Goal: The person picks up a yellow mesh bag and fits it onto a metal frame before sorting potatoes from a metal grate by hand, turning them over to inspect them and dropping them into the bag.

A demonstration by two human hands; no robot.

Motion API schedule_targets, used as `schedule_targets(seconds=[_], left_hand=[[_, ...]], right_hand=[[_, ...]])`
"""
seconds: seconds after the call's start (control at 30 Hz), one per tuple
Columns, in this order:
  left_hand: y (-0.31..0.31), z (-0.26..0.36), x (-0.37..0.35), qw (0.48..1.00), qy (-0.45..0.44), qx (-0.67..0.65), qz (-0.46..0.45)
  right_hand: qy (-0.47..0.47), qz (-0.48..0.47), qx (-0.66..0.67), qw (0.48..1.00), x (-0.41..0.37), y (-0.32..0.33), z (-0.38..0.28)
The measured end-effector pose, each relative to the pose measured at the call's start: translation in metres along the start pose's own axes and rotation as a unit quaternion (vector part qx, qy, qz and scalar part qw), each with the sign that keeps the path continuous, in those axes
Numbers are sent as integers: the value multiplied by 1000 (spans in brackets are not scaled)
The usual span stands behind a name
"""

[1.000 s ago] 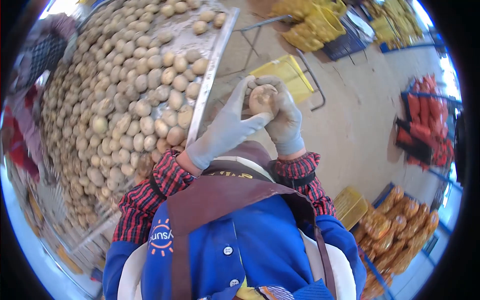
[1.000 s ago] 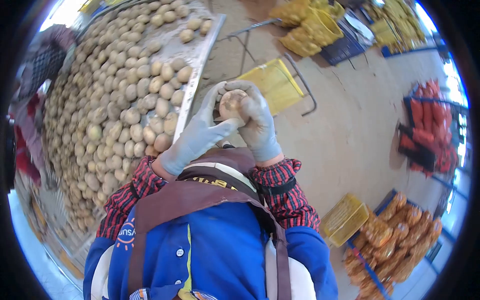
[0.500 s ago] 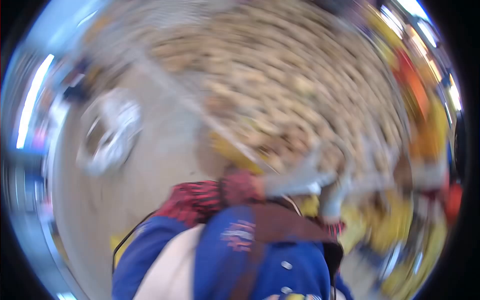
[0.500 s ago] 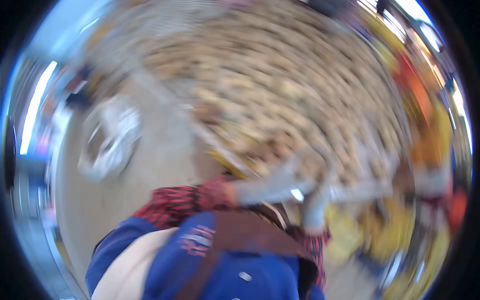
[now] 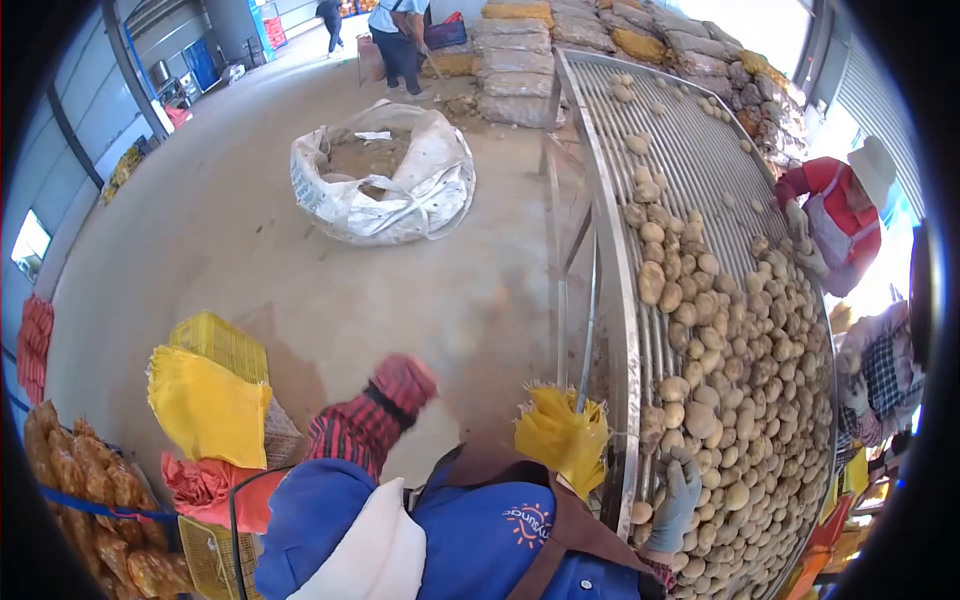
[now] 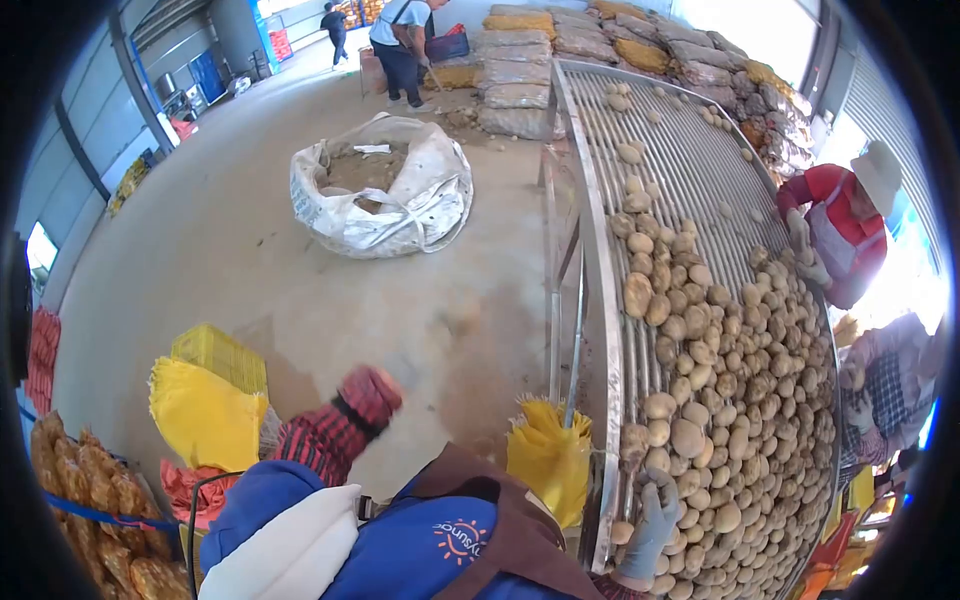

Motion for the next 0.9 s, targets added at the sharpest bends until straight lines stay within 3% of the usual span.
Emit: schedule_targets(seconds=[0.03,0.07,0.13,0.2,0.27,0.33,0.37,0.47,0.53,0.6,0.63,0.67,0.73,0.8,0.9], left_hand=[[-1,55,23,996,-56,-69,-9],[-85,98,5,993,-106,52,-12],[-26,182,59,986,-151,25,69],[-3,199,102,996,-76,11,44],[-32,142,93,983,-51,115,134],[2,81,104,967,55,153,198],[22,44,109,963,96,158,194],[46,-54,106,962,210,129,117],[-6,-108,77,941,205,258,76],[-50,-141,54,924,231,301,47],[-62,-153,49,907,245,343,16],[-65,-161,48,907,246,342,21],[-71,-178,41,880,236,412,13],[-79,-190,35,876,226,426,28],[-85,-206,32,867,204,453,38]], right_hand=[[-18,15,41,999,0,-20,-6],[-26,18,35,999,5,-34,-10],[66,-47,-108,991,10,-59,-24],[168,-22,-177,970,13,-76,-12],[187,25,-201,961,12,-92,-19],[246,33,-326,912,16,-93,0],[298,41,-373,878,11,-91,5],[250,70,-389,884,13,-69,20],[221,88,-433,869,13,-50,32],[191,143,-483,842,13,-21,44],[167,127,-508,836,15,-6,58],[165,122,-509,836,13,8,68],[210,114,-590,771,2,31,71],[215,81,-584,778,-6,57,77],[256,165,-566,767,-2,105,77]])
Point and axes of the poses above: each hand's wrist, its own x-axis towards the middle knuckle, its own y-axis out of the back of the hand, z = x × y, the point moved 5 cm from there along x, towards the middle knuckle, and after that the axes turned 13 degrees about z, right-handed, at the moved point
